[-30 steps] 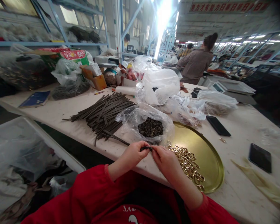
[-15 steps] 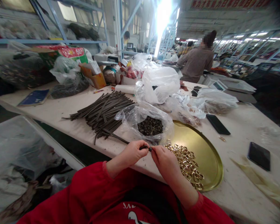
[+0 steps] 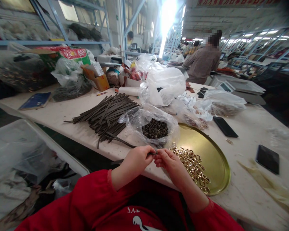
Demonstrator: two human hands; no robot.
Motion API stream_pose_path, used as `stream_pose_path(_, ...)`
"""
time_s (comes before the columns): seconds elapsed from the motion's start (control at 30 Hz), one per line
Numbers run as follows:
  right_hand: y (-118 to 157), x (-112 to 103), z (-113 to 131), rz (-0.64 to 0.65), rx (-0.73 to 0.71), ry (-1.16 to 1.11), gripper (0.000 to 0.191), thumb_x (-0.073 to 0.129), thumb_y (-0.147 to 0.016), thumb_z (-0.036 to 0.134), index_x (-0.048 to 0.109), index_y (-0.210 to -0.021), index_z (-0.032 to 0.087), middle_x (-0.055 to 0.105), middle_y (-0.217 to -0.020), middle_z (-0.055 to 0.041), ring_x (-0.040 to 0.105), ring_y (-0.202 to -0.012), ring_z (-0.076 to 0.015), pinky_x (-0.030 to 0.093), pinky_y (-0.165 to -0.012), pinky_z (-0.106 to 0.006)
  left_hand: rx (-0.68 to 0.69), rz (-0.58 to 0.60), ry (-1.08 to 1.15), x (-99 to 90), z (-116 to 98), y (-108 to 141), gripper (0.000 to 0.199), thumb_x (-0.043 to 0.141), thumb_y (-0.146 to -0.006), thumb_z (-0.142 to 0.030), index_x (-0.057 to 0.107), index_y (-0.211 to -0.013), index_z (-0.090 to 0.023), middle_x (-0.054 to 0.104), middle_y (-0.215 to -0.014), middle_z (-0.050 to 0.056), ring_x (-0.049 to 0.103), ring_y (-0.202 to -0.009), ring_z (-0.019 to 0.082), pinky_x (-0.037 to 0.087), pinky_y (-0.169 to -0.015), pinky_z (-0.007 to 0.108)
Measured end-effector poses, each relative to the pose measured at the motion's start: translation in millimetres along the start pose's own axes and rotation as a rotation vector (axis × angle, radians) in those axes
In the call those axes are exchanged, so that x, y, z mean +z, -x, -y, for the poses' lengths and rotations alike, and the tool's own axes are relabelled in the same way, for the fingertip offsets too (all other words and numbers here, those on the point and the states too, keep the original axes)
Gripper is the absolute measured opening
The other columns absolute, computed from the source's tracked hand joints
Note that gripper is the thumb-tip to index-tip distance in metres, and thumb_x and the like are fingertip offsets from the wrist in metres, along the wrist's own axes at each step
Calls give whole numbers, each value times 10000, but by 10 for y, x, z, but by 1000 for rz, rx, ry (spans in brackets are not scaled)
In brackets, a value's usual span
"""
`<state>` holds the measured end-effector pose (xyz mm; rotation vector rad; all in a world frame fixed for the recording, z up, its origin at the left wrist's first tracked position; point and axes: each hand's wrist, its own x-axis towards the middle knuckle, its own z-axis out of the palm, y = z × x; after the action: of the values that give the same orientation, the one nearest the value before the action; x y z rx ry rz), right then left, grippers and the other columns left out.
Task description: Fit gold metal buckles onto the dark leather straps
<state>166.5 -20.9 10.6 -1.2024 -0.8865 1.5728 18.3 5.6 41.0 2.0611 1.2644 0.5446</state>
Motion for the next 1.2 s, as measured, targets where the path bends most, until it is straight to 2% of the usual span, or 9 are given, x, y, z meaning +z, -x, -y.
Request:
stream_pose_path(0.2,-39,-46,-56,-36,136,-346,277,787,-545,287,579,-700,189,589,-612,55,557,-557,-60,449,-569,-182,41,46,-87,-17,-4,25,220,471,-791,-190,637,-936,-184,691,-890,33,619,-799,163,442,-708,236)
stream_pose_path(0.3,-16,-52,-63,-40,113,-353,278,786,-545,300,587,-704,190,587,-647,49,561,-584,-68,460,-602,-203,60,52,-93,-58,34,27,234,447,-820,-217,630,-962,-185,686,-935,38,618,-842,168,439,-739,245)
stream_pose_path(0.37,16,-45,-60,-43,42,-245,255,753,-588,345,591,-714,193,583,-657,40,559,-604,-84,453,-606,-219,58,64,-108,-78,55,24,237,433,-834,-236,633,-949,-180,688,-915,41,620,-820,168,438,-719,244)
stream_pose_path(0.47,67,-34,-51,-65,-155,70,206,672,-675,383,593,-722,199,589,-660,19,551,-639,-118,445,-641,-256,33,105,-141,-85,58,18,235,431,-838,-254,642,-906,-175,691,-858,39,619,-749,161,430,-655,231)
stream_pose_path(0.57,98,-32,-53,-72,-384,410,146,604,-737,344,587,-708,202,620,-755,-22,563,-750,-162,439,-727,-299,20,147,-198,-80,30,24,233,432,-834,-258,647,-863,-173,689,-814,38,611,-716,162,412,-620,224)
stream_pose_path(0.63,101,-38,-67,-80,-458,531,105,582,-754,312,582,-729,209,625,-794,-29,568,-774,-169,442,-738,-303,17,175,-226,-84,5,34,233,432,-832,-255,650,-837,-172,685,-779,35,602,-685,157,397,-598,220)
stream_pose_path(0.77,78,-61,-103,-42,-372,466,158,592,-741,302,585,-875,219,636,-790,-17,593,-737,-161,474,-694,-289,24,216,-241,-107,-14,50,226,437,-822,-242,652,-814,-173,679,-748,29,588,-649,147,368,-558,212)
stream_pose_path(1.03,43,-103,-73,61,-406,611,119,585,-744,248,680,-812,232,636,-780,-19,577,-766,-161,458,-714,-289,55,246,-218,-28,63,54,259,420,-808,-222,654,-905,-168,694,-847,60,616,-742,178,403,-625,231)
stream_pose_path(1.2,45,-102,-58,66,-244,517,141,581,-747,274,683,-837,237,659,-753,-15,585,-708,-164,457,-684,-303,68,284,-173,-20,84,29,245,442,-795,-234,664,-877,-170,692,-795,55,610,-684,175,389,-582,228)
